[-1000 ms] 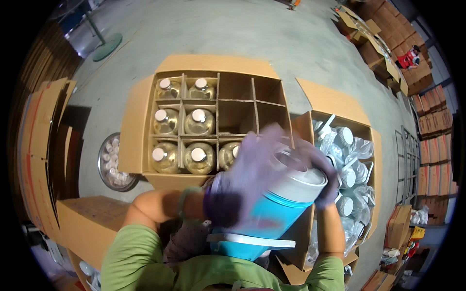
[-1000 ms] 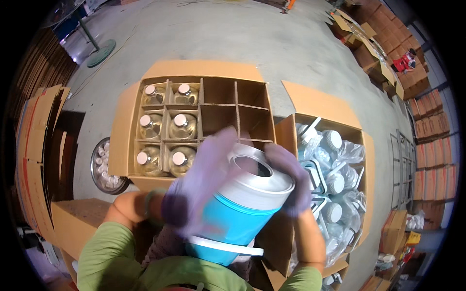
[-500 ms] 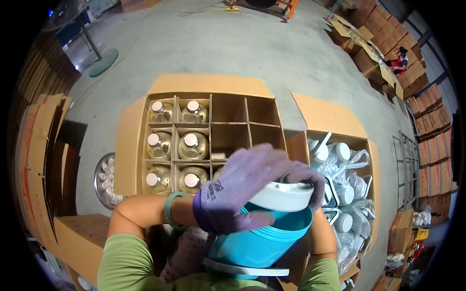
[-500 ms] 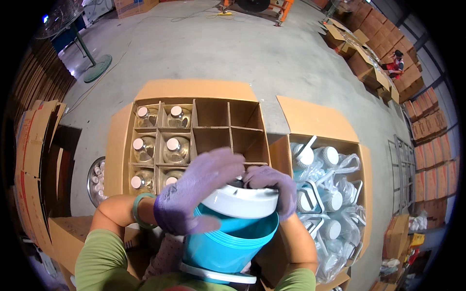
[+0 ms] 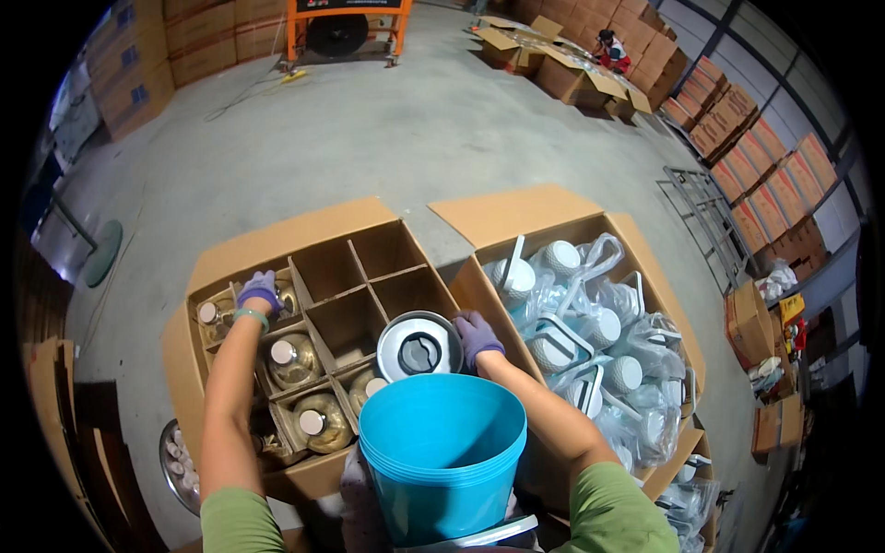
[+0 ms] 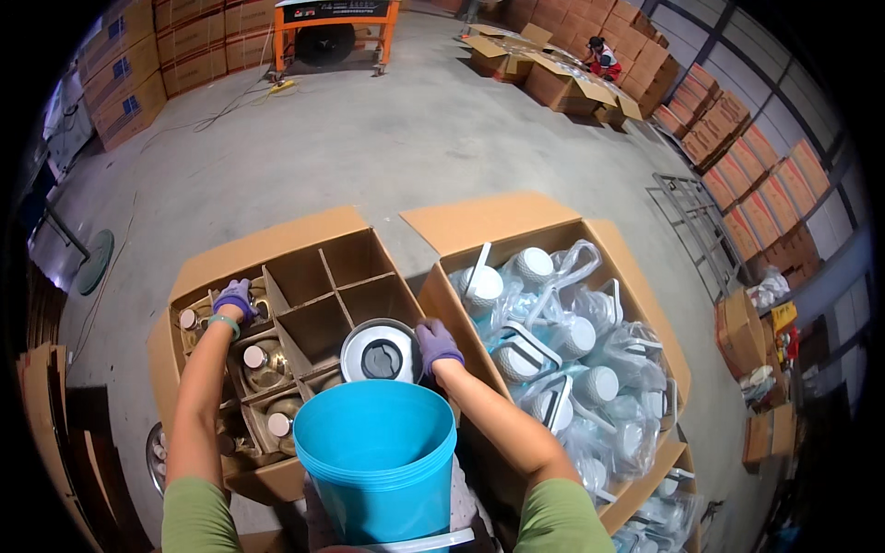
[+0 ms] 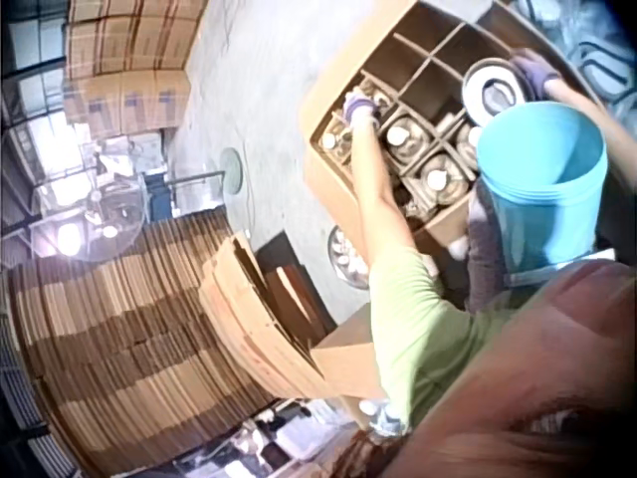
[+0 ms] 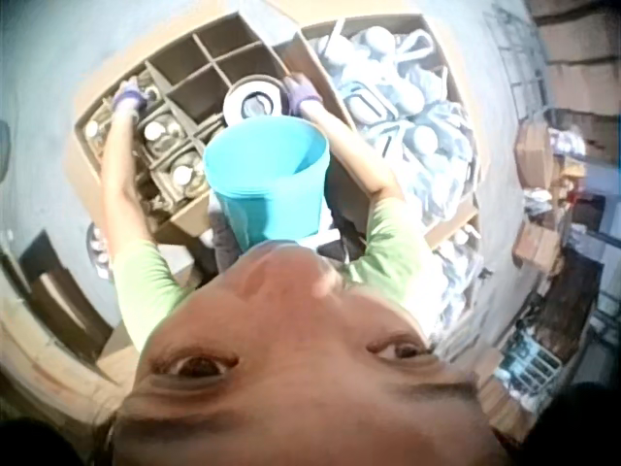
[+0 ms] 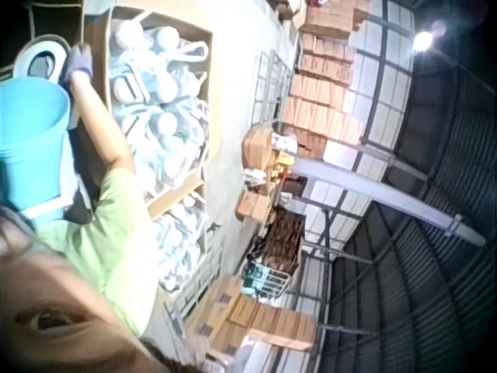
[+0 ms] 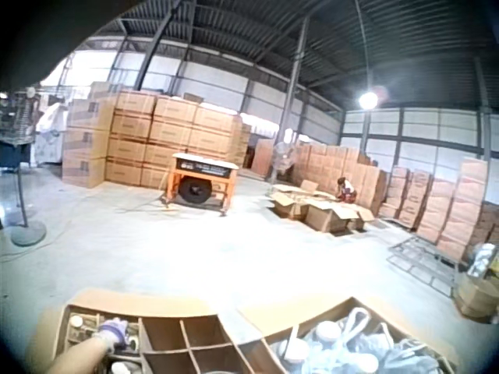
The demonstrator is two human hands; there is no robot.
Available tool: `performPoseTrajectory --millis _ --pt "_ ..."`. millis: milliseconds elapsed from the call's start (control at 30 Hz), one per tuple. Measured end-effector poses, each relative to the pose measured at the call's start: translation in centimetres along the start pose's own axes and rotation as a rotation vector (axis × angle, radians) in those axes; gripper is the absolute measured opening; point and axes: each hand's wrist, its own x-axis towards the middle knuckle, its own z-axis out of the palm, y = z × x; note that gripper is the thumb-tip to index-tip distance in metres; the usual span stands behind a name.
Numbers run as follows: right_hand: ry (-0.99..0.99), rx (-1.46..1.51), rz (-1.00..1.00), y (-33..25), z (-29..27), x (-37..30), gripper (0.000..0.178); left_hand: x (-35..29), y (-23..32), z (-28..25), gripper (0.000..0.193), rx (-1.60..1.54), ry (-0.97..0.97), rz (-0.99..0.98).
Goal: The person sits on the floor and assembles plastic containers by inserting a metal bowl into the base and screwing on a lid. They handle multiple containers of different colors, including purple and teal, and place the finished units into a cardboard box.
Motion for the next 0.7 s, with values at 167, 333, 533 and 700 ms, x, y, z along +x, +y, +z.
performPoseTrajectory --millis 167,333,533,700 --pt "-0.019 -0.1 -0.581 -5.4 -0.4 -2.8 0.044 -1.7 -2.5 -2.8 0.061 0.05 0.227 0.161" --pt "-0.085 -0.202 -0.902 -9.1 4.1 -3.4 0.044 -10.6 2.4 -16.7 0.054 -0.186 0.375 0.4" --pt "-1.416 0.993 0.108 -15.7 7.8 -1.1 0.069 -26.8 13.6 -27.4 0.04 0.068 0.904 0.923" --pt "-1.001 1.33 -0.144 -23.0 2.6 -8.3 0.074 -34.2 14.7 -25.9 0.058 0.002 0.735 1.179"
